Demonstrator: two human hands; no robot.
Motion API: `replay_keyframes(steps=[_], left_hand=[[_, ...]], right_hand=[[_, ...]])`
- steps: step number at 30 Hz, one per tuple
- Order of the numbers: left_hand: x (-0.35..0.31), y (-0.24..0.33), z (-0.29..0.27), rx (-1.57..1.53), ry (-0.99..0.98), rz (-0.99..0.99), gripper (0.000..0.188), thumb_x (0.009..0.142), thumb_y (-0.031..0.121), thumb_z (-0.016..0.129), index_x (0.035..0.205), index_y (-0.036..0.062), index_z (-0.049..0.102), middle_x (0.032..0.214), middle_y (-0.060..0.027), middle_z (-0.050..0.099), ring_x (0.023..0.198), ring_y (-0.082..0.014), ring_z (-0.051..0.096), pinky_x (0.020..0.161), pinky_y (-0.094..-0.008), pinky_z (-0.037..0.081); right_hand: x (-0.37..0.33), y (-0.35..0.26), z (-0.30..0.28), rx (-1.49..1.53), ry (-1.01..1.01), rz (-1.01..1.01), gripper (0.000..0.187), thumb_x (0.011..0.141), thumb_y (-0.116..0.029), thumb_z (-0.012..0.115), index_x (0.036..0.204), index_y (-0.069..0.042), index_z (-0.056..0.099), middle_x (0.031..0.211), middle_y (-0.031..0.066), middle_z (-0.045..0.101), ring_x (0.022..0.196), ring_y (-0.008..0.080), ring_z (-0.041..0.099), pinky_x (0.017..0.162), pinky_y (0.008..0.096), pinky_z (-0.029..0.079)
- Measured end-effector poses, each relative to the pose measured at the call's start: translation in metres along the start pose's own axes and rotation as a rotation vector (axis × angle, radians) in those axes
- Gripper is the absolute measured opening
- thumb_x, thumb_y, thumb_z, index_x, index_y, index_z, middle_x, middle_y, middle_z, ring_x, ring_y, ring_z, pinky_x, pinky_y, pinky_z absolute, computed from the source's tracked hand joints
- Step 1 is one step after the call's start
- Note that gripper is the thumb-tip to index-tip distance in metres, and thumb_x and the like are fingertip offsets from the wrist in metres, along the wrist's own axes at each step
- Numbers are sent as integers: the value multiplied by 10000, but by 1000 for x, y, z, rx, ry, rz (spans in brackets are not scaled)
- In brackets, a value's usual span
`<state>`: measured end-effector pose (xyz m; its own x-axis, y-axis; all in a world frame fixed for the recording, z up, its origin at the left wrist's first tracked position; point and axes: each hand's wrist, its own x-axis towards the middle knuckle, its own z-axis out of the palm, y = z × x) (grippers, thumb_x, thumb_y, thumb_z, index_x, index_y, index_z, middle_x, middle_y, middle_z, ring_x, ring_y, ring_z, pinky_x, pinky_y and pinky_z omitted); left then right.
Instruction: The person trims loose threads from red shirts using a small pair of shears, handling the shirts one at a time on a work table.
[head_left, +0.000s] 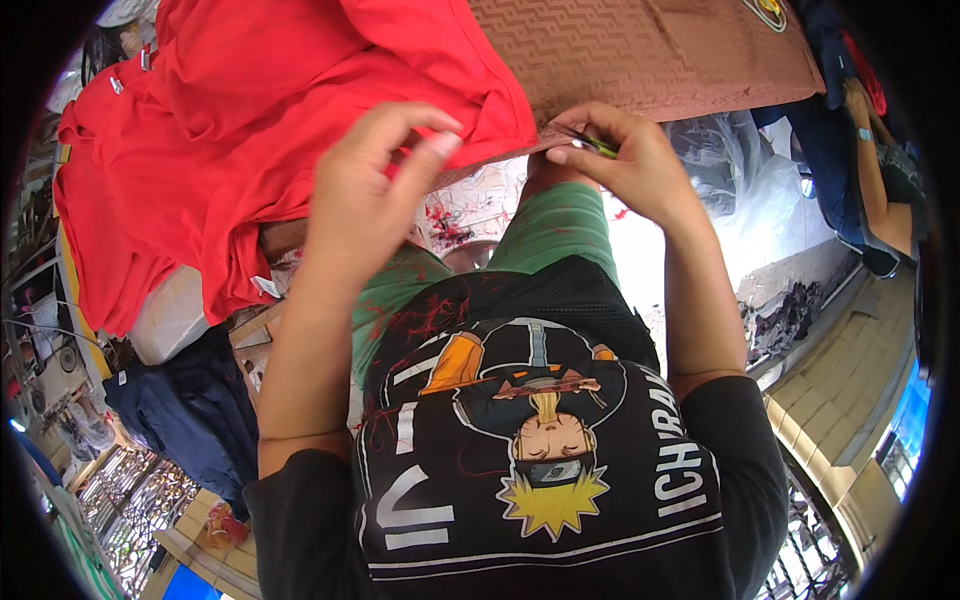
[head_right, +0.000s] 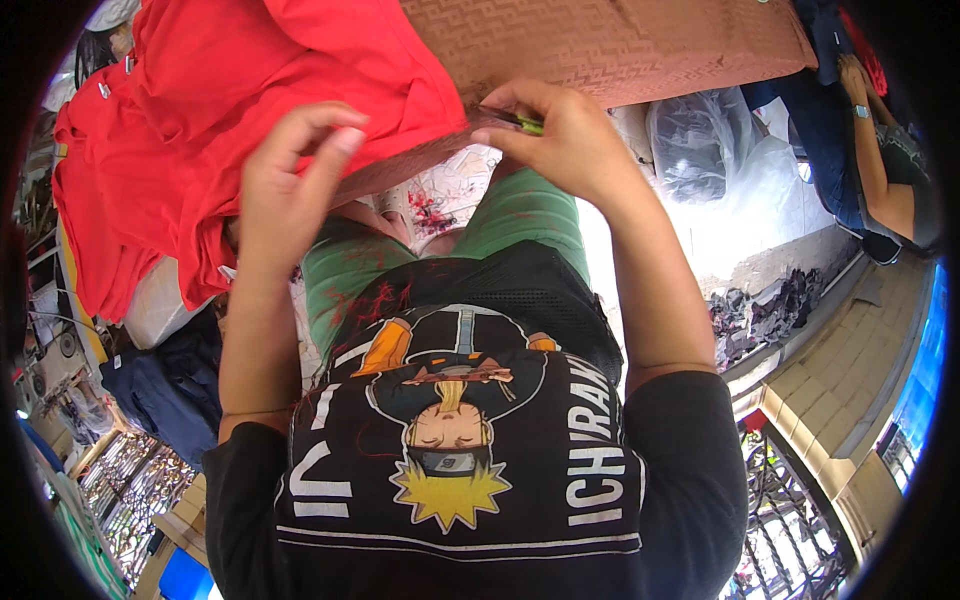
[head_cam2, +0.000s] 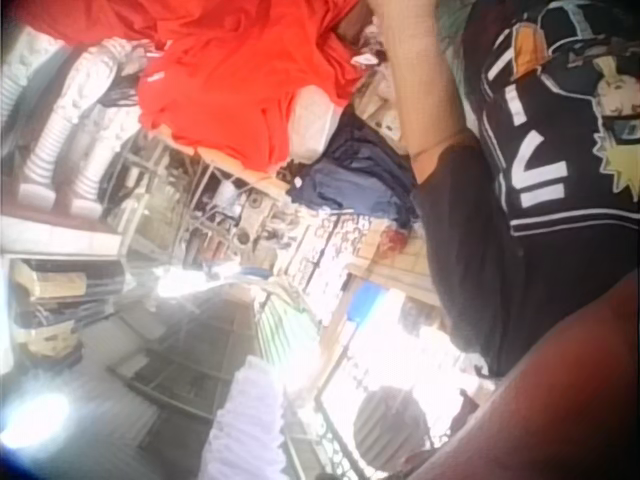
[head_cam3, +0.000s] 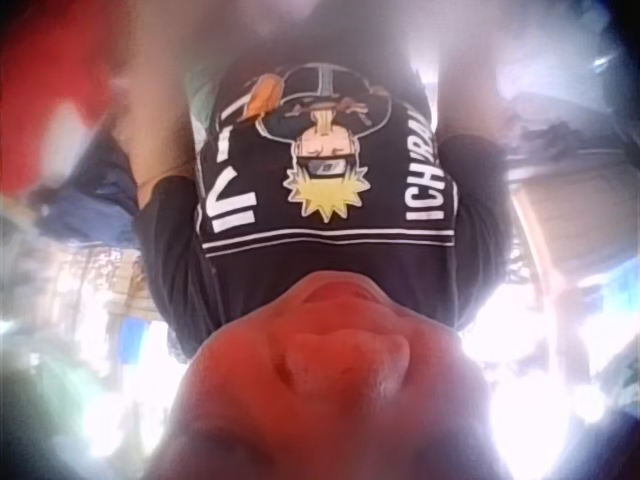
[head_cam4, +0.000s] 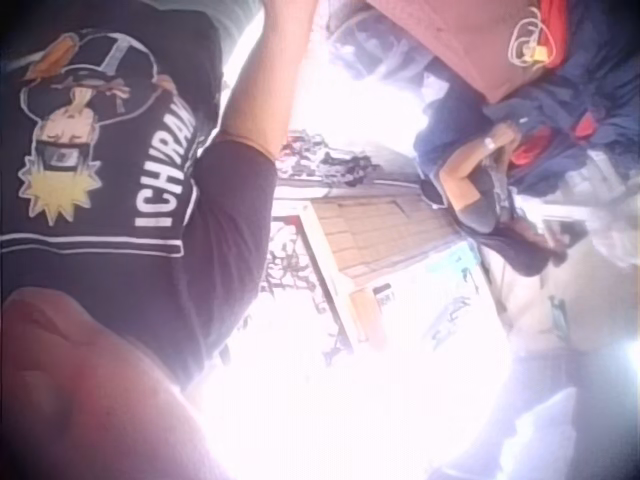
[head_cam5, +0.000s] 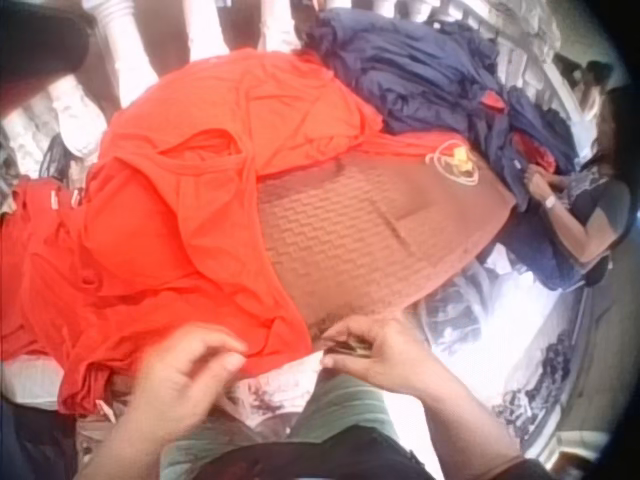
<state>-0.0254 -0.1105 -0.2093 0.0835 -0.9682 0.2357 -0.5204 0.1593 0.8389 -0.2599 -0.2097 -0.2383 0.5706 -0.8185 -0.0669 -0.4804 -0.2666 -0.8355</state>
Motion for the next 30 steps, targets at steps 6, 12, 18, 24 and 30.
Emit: replay_keyframes(steps=[6,12,18,24,30], left_hand=[[2,-14,26,100,12,-43,252,822,127,716,1051,33,671,1136,-108,636,802,-180,647,738,-293,516],[15,-27,44,256,87,-65,219,836,146,716,1021,30,691,999,-90,690,799,-131,648,727,-264,515],[11,-14,6,-157,83,-28,122,872,115,667,905,9,717,924,-70,717,831,-153,657,797,-290,503],[-4,23,-44,101,-785,-89,118,854,96,663,880,-17,685,857,-108,693,739,-206,649,704,-282,500],[0,10,10,70,-93,49,109,854,81,674,909,-12,668,862,-100,673,768,-164,650,700,-262,503]], right_hand=[[4,9,27,199,12,151,284,804,-244,765,989,-39,700,737,52,674,600,100,607,570,281,485],[9,15,34,189,104,89,240,811,-226,759,937,-33,690,701,35,650,569,92,547,548,274,453],[17,2,19,268,123,160,224,847,-204,726,946,-9,676,731,39,657,631,95,573,597,263,462],[18,27,25,255,209,-38,251,875,-239,698,944,1,679,731,31,647,648,85,582,604,257,464],[12,14,17,286,46,198,266,953,-288,600,965,-40,696,637,-34,561,522,25,412,476,201,320]])
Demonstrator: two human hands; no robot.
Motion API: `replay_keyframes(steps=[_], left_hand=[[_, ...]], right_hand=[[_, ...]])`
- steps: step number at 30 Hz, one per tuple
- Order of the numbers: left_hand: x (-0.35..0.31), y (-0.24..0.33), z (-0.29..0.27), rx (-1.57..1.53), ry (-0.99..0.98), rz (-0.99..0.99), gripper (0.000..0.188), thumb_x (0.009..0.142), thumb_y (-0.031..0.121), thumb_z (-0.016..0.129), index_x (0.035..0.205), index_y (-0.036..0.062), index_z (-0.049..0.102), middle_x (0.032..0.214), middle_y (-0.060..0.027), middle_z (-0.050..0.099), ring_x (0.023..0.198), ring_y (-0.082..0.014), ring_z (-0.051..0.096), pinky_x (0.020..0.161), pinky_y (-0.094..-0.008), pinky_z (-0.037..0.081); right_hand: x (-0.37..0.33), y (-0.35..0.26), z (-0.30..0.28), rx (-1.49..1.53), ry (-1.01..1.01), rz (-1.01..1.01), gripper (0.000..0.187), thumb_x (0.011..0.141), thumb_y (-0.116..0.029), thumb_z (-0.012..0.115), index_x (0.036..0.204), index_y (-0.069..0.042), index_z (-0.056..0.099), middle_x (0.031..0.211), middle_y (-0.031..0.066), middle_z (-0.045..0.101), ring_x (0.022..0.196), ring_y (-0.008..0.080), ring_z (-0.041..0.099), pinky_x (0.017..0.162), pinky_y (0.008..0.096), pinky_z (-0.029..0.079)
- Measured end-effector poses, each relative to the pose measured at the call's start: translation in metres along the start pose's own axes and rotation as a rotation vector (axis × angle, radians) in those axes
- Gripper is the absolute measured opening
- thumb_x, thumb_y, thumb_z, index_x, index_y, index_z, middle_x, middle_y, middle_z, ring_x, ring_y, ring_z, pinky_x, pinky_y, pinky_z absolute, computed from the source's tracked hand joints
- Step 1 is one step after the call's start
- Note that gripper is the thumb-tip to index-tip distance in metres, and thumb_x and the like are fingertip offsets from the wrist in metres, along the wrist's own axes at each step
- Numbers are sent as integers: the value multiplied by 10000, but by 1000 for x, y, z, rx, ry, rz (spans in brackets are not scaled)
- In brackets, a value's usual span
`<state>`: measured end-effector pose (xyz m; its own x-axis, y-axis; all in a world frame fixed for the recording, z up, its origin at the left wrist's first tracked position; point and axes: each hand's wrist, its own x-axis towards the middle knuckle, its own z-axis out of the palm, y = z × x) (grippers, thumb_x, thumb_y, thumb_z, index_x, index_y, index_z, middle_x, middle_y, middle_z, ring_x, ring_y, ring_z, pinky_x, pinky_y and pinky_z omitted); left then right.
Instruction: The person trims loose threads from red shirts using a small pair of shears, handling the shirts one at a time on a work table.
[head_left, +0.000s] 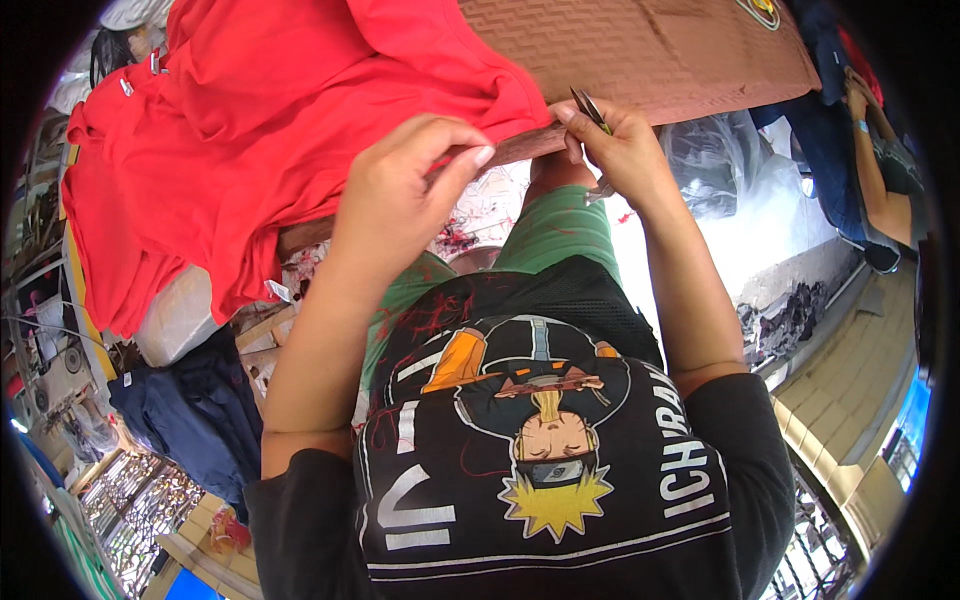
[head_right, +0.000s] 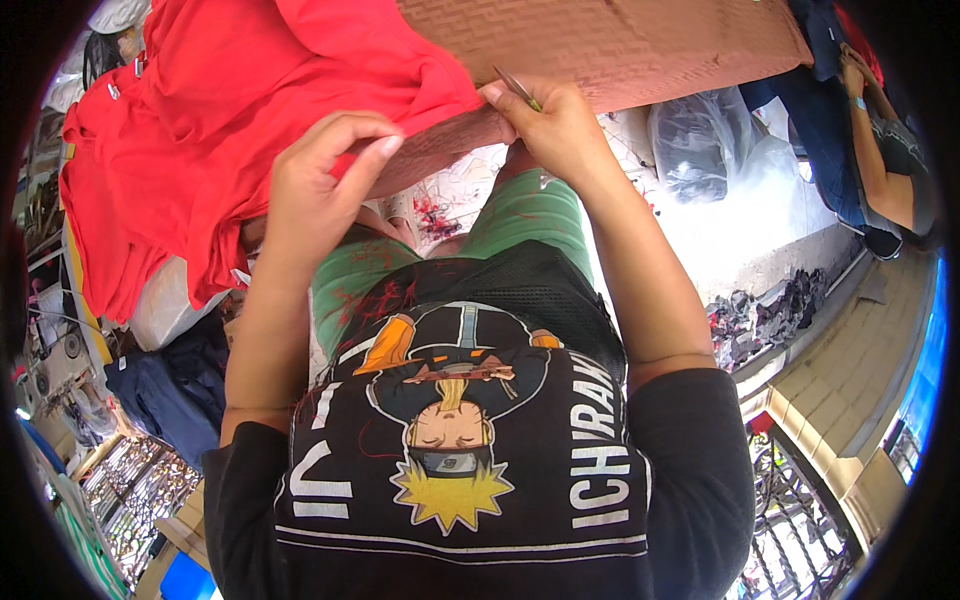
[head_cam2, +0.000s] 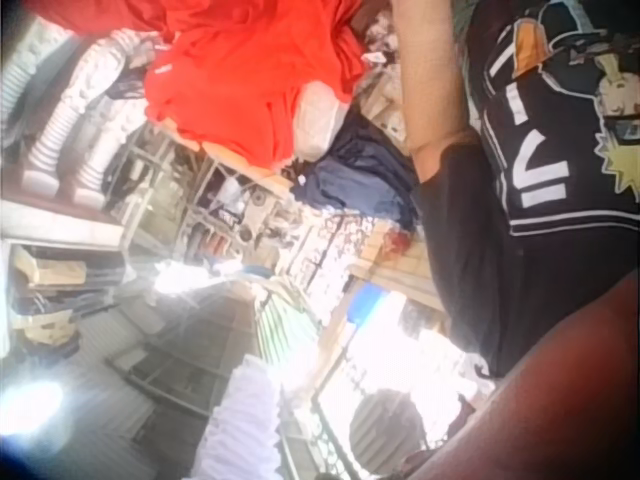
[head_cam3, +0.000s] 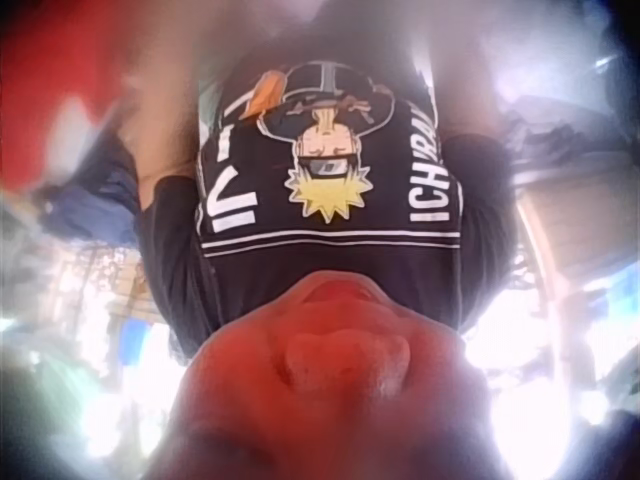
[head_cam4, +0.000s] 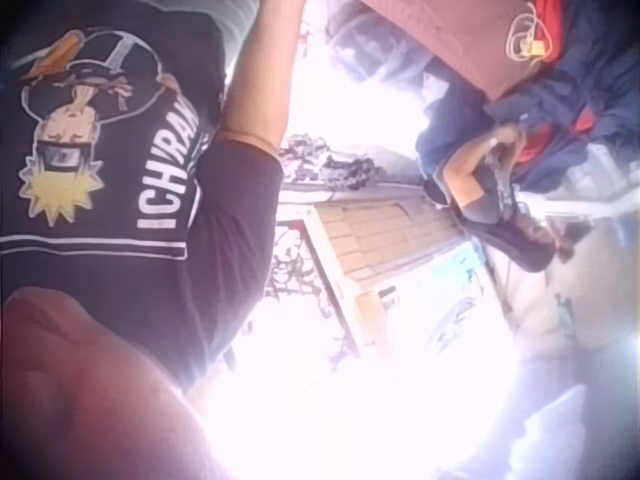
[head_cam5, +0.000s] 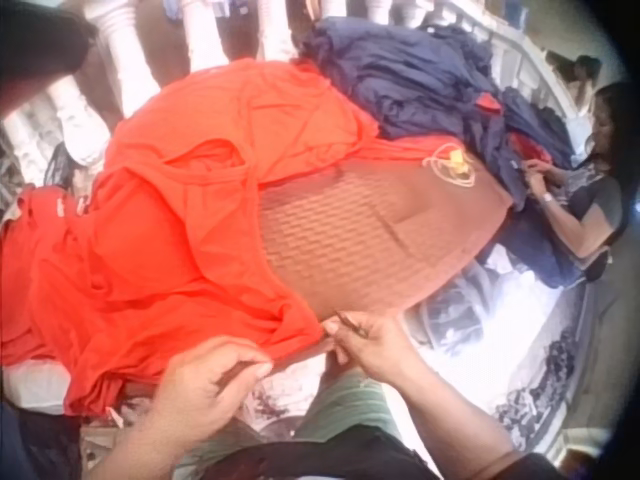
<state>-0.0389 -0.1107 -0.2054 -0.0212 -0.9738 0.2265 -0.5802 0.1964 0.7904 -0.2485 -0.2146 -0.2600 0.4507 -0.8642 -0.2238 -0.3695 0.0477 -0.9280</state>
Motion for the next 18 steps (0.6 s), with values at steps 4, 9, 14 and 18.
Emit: replay_keyframes(steps=[4,9,14,18], left_hand=[[11,-12,38,165,99,200,200,791,93,722,976,37,670,957,-95,661,870,-228,638,774,-325,510],[23,-33,63,437,218,267,325,739,113,749,1047,91,649,978,-63,652,881,-261,614,762,-364,499],[33,-36,61,431,229,308,169,772,120,720,933,85,679,897,-48,676,835,-241,632,725,-355,504],[41,-30,54,389,157,280,105,825,170,688,860,71,684,816,-92,685,755,-264,657,646,-368,511]], right_hand=[[-6,0,-2,146,-29,34,273,952,-282,599,1038,-43,698,626,-38,550,501,20,386,459,197,293],[-7,-3,-2,255,-57,82,290,954,-270,594,1099,-34,681,637,-37,557,494,16,374,451,186,274],[-8,-7,-9,169,-67,31,285,947,-255,602,1129,-45,666,709,-22,596,566,34,442,505,192,341],[-7,4,-11,-135,147,-220,343,910,-276,635,1125,-9,641,920,131,670,868,242,649,759,348,503]])
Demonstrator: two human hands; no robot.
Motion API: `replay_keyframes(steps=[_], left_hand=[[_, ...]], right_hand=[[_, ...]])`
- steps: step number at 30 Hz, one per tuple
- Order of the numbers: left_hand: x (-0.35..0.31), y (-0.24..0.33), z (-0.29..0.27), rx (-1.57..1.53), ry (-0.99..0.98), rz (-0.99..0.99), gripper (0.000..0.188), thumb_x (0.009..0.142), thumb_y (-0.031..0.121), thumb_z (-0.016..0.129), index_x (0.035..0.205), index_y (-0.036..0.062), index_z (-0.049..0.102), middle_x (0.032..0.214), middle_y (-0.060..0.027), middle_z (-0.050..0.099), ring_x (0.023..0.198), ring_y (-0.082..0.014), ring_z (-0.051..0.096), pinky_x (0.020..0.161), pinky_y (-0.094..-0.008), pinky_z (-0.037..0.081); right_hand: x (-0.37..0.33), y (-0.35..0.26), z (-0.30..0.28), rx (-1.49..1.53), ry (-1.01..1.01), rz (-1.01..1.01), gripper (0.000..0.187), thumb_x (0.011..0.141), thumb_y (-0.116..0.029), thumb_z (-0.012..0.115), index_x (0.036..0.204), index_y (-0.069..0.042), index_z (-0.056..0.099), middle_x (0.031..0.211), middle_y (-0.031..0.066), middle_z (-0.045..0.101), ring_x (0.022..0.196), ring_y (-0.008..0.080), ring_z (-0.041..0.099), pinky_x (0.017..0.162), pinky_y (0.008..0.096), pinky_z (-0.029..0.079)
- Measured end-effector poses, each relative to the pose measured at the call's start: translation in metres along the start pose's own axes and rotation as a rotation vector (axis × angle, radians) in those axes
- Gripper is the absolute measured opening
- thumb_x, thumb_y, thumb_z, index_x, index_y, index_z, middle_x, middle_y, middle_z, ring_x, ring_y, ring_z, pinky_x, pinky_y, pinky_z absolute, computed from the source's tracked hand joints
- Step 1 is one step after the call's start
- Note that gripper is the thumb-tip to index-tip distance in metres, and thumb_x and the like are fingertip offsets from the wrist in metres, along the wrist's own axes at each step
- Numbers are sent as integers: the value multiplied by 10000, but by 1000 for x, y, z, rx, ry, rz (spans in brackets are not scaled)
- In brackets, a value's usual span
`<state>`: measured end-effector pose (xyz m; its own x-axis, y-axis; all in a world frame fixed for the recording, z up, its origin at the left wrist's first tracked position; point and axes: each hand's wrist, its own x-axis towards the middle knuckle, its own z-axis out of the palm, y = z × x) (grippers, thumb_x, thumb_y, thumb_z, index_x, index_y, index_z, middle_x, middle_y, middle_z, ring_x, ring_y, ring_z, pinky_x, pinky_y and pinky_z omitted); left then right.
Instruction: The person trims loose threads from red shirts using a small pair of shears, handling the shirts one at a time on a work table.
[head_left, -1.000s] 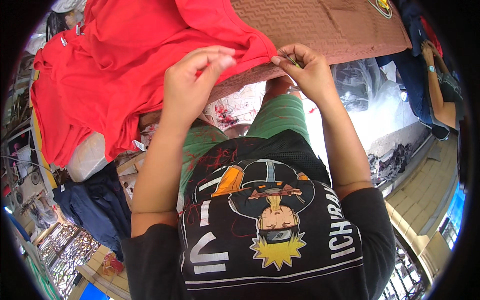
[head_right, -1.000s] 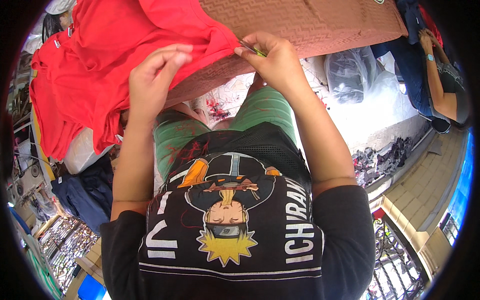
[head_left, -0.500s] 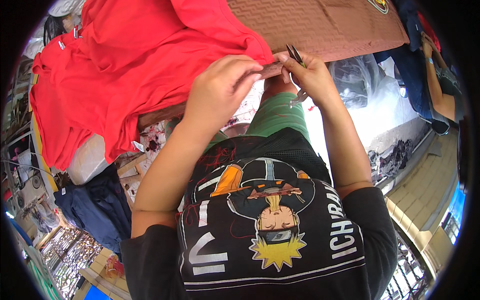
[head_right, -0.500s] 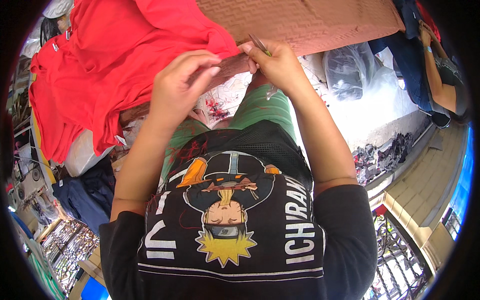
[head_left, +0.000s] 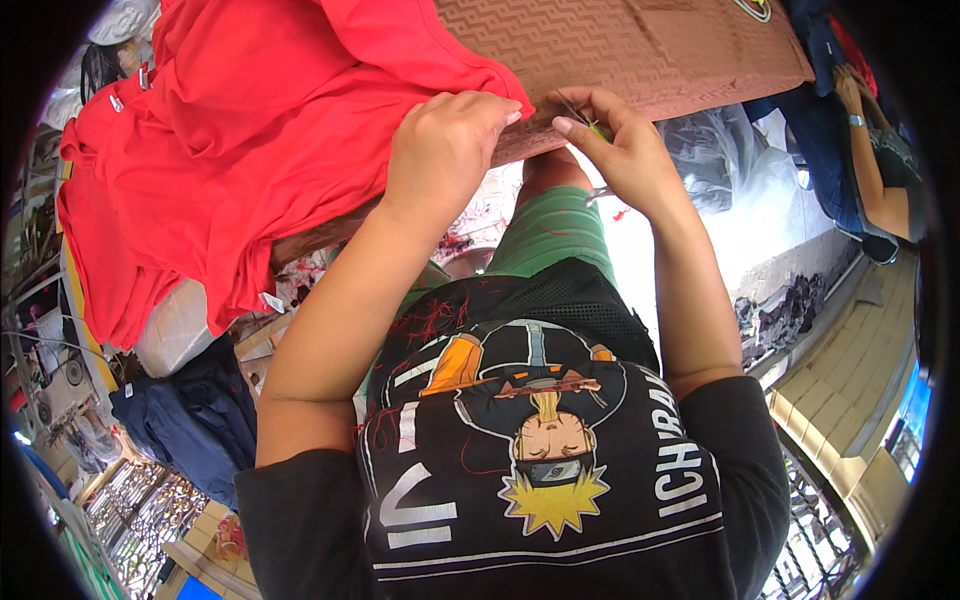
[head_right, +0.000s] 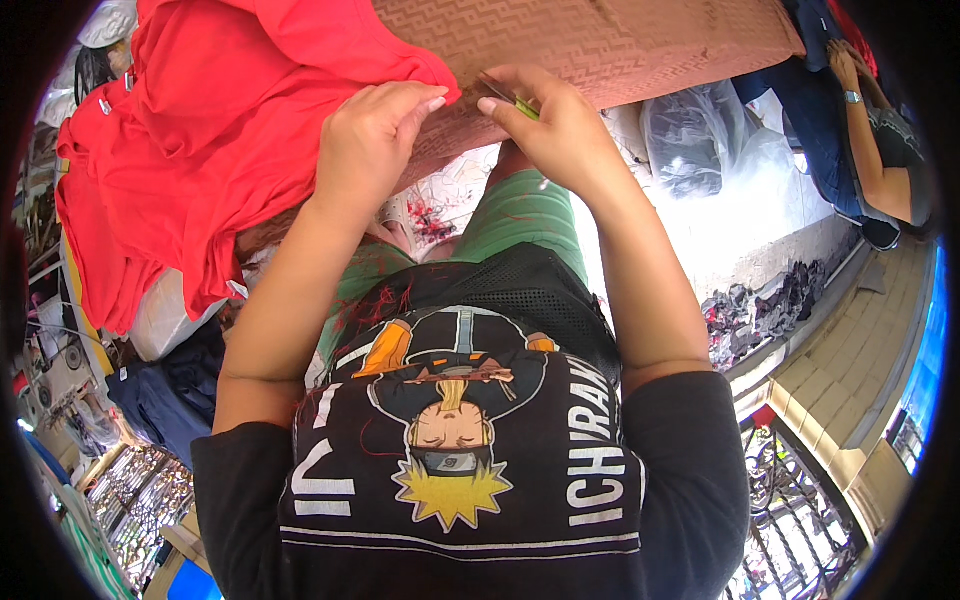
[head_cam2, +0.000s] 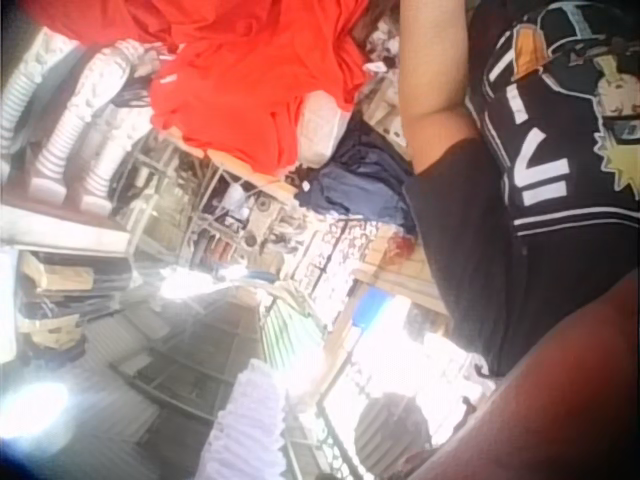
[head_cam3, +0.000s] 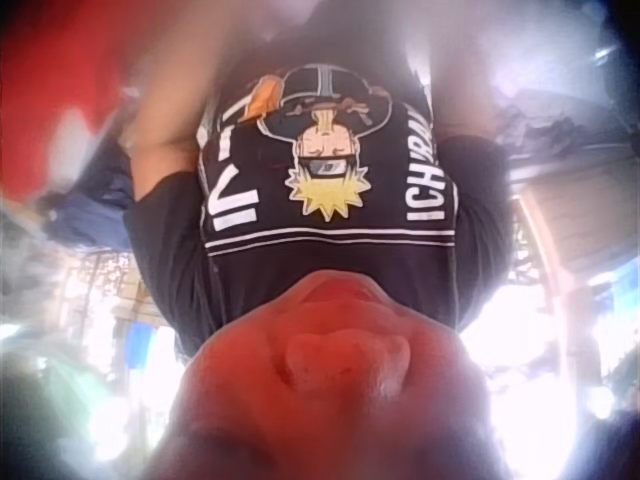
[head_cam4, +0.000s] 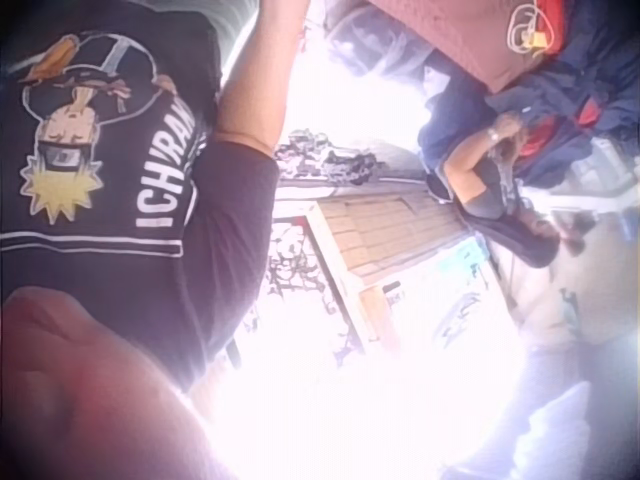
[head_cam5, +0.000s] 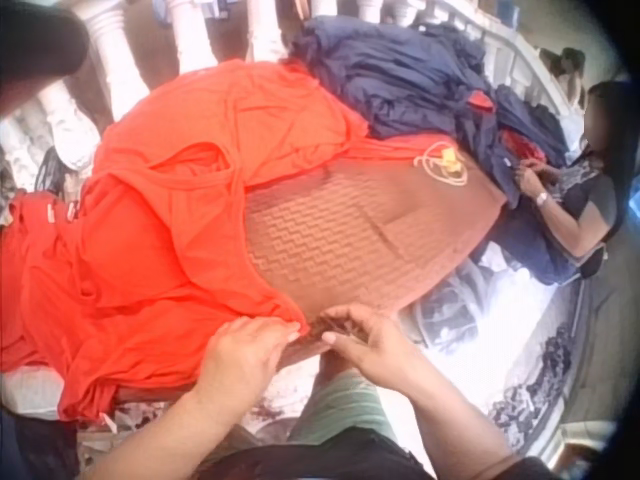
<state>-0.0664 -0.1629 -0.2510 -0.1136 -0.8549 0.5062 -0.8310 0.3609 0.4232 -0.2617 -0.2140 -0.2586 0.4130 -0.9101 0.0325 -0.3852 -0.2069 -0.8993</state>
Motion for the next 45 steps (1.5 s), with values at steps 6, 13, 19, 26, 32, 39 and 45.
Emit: replay_keyframes(steps=[6,13,19,26,32,39,45], left_hand=[[13,6,-16,-8,-217,-247,189,894,243,634,922,58,657,724,-159,650,643,-343,642,580,-420,498],[17,5,-15,42,-244,-195,193,910,256,603,944,69,640,717,-158,651,658,-355,640,582,-439,492],[17,9,-17,111,-251,-140,191,915,273,590,928,85,623,667,-168,634,625,-365,631,562,-468,493],[17,8,-15,102,-259,-159,190,917,268,583,919,81,620,692,-185,631,650,-372,628,574,-477,490],[26,7,-65,-606,-292,71,192,908,202,598,816,36,630,746,-119,643,703,-218,637,631,-347,489],[-11,3,-80,-495,-114,-252,236,808,225,749,762,43,606,783,-50,609,685,-163,585,627,-288,456],[-33,3,-17,173,21,-52,277,730,174,784,894,46,602,905,-92,619,838,-269,610,712,-359,499]], right_hand=[[-12,-31,-14,-252,64,-164,239,884,-153,619,1088,-30,622,1056,185,623,945,373,625,814,411,497],[-16,-48,-5,-415,22,-222,188,828,-118,643,1008,-64,630,966,118,590,854,354,615,715,438,502],[-10,-52,1,-613,17,-314,158,812,-92,630,969,-69,626,954,104,594,847,340,629,695,456,508],[-9,-55,1,-646,-2,-311,151,803,-59,600,953,-62,614,937,113,593,850,345,630,693,466,510],[-7,-55,-4,-648,14,-273,175,823,-75,608,996,-76,635,992,109,607,872,347,625,714,437,501],[-7,-57,-12,-350,73,-229,259,819,-107,679,1071,-73,634,996,140,614,845,326,640,722,399,515],[-7,-38,26,-63,-7,-213,263,823,-82,677,1071,-35,603,979,160,640,894,314,642,792,385,510]])
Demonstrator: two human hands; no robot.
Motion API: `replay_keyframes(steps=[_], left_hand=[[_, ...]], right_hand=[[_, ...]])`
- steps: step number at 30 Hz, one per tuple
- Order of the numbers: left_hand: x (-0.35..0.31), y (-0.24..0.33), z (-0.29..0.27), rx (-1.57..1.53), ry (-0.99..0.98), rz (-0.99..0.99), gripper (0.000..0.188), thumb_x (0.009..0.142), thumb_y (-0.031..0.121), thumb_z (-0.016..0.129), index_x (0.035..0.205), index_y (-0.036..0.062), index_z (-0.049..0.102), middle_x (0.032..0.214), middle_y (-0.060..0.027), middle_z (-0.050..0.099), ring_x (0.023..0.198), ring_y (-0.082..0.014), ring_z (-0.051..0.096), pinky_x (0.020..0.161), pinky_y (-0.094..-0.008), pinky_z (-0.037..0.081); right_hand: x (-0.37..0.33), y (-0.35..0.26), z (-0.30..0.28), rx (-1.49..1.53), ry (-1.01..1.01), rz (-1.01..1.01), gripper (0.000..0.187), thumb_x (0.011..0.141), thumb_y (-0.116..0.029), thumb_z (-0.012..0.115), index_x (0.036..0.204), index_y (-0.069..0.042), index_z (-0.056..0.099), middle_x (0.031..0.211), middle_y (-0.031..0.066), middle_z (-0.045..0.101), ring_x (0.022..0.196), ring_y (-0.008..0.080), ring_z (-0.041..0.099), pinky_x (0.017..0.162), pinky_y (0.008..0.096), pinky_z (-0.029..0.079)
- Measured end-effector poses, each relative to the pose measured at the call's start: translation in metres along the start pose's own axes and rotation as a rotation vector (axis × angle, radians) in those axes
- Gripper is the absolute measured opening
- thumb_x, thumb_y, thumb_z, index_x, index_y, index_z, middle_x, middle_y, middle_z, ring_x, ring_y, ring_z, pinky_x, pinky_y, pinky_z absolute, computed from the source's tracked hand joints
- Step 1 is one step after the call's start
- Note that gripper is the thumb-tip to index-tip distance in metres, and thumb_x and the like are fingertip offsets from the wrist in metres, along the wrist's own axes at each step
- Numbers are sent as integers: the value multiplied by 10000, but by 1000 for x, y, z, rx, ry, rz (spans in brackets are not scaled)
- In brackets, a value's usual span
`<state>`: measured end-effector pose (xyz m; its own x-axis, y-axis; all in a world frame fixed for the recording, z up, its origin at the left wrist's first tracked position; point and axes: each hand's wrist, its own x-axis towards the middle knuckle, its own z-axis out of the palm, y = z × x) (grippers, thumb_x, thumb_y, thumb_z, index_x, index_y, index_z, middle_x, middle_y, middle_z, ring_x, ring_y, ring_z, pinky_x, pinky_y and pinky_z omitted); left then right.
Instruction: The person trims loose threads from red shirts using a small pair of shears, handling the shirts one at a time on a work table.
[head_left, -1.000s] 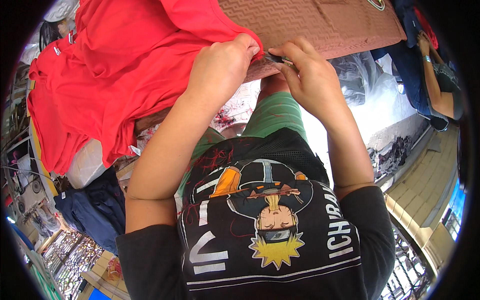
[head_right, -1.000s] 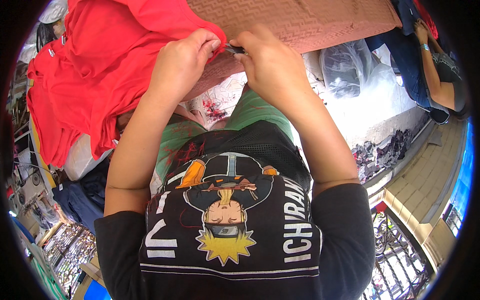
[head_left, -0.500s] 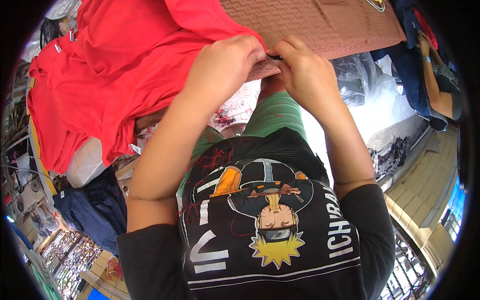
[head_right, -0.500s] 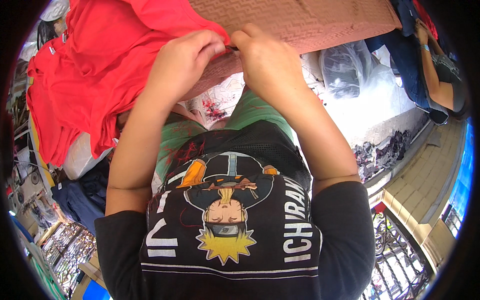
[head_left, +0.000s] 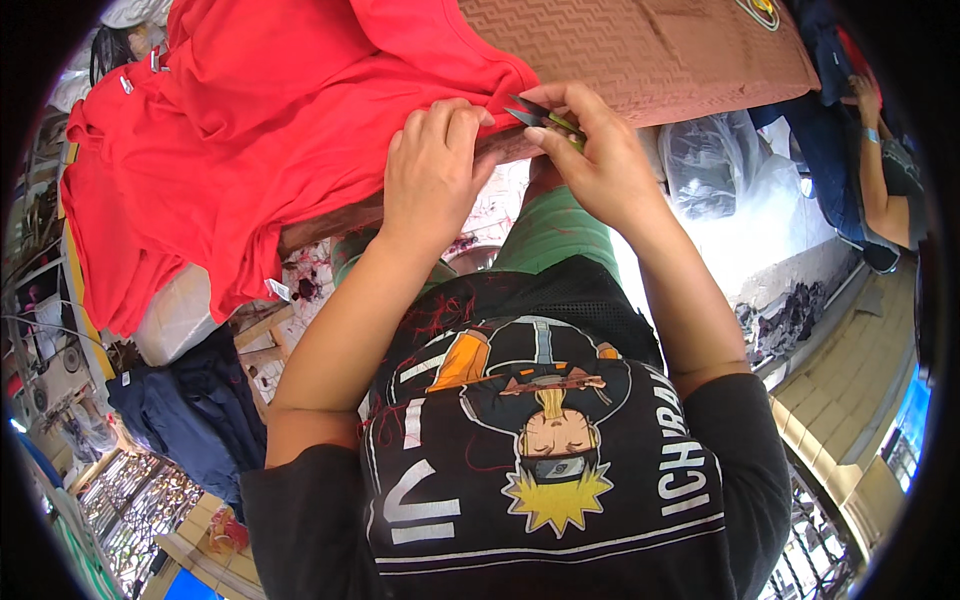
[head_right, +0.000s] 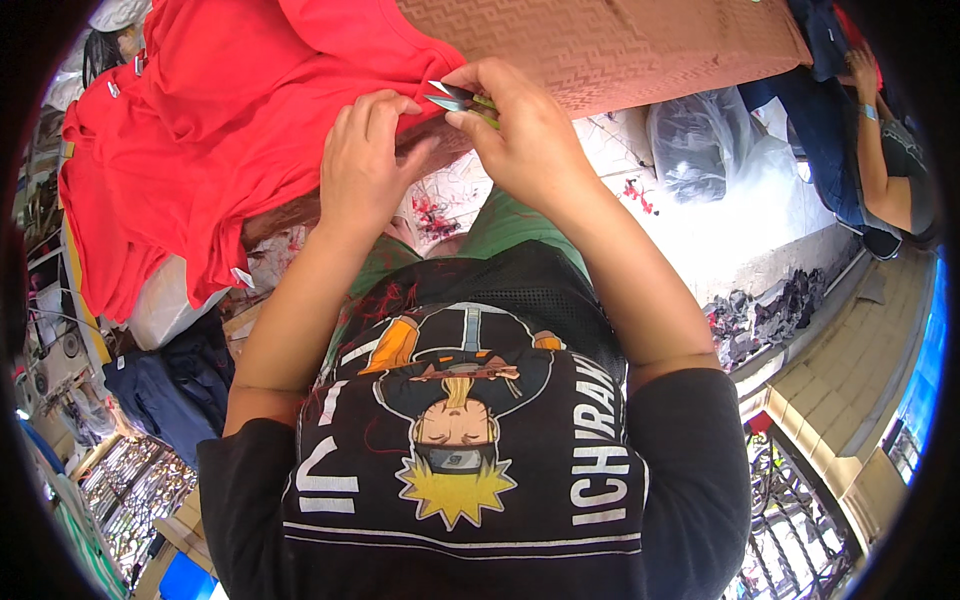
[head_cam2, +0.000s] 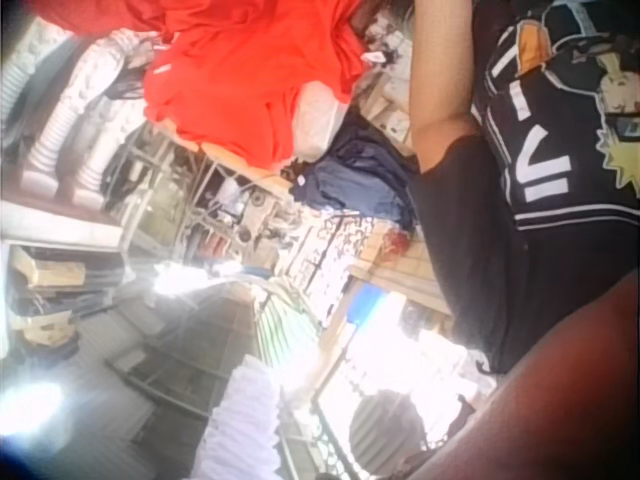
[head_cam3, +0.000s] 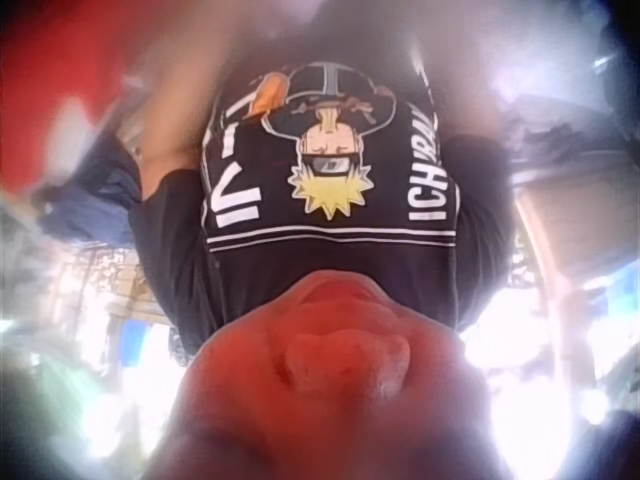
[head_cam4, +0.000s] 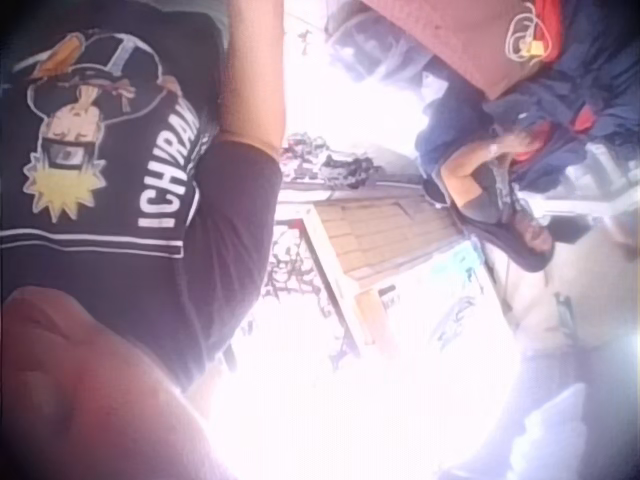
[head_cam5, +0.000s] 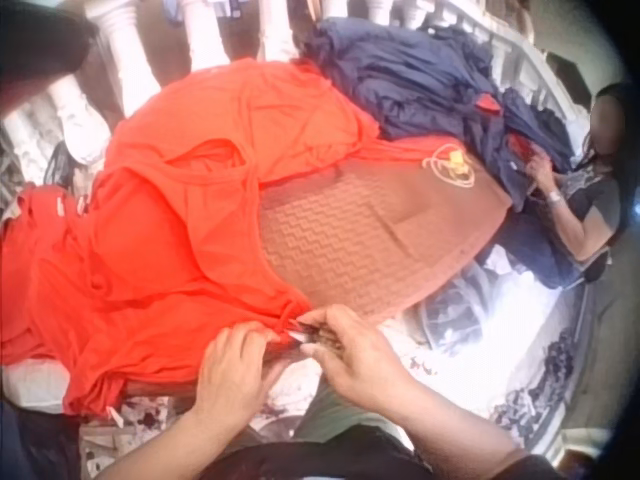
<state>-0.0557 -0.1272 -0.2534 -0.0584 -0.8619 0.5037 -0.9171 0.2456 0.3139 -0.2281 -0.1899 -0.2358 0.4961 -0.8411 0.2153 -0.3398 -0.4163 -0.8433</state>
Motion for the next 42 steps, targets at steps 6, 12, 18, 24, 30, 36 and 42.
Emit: replay_keyframes(steps=[6,12,18,24,30,36,42], left_hand=[[2,-8,-8,-244,-68,-146,130,796,109,723,883,18,693,955,-103,682,841,-226,663,726,-321,529],[-3,-9,-25,-514,-220,-316,130,817,62,701,922,-13,699,1019,-99,698,887,-171,676,787,-277,530],[-2,-9,-27,-582,-238,-329,127,810,38,689,926,-15,698,1032,-102,693,923,-170,670,826,-280,521],[-3,-7,-29,-612,-248,-358,130,809,30,680,930,-11,702,1050,-103,686,931,-180,670,824,-280,519],[6,-16,-57,-543,-461,-30,142,837,127,653,888,23,735,1136,-102,645,1042,-208,576,920,-354,435],[95,-15,-162,-487,-499,351,319,948,260,500,905,41,727,1130,-125,640,1148,-279,506,1007,-441,340],[101,-26,-53,26,-350,461,248,880,113,592,1116,130,666,1243,-47,594,1250,-252,473,1044,-480,337]], right_hand=[[4,13,7,125,5,107,262,855,-87,666,1099,-23,597,1007,155,670,964,280,650,831,359,504],[-3,6,-4,13,-37,23,262,835,-69,672,1090,-48,613,970,136,650,899,283,650,773,367,512],[-16,-7,-2,-155,-85,-123,267,795,-30,653,1057,-72,625,963,126,604,861,334,625,715,412,511],[-16,-6,7,-247,-69,-169,218,808,-58,632,1026,-62,627,965,119,608,850,355,621,689,442,509],[-11,-10,2,-331,-25,-171,181,823,-75,626,1004,-75,631,934,113,616,823,352,626,667,442,509],[23,-33,-63,-397,80,-195,251,828,-132,676,1069,-70,640,906,131,622,750,280,624,667,355,503],[53,-44,-111,-532,52,-397,293,834,-16,644,1124,-27,604,893,63,589,698,145,531,661,247,443]])
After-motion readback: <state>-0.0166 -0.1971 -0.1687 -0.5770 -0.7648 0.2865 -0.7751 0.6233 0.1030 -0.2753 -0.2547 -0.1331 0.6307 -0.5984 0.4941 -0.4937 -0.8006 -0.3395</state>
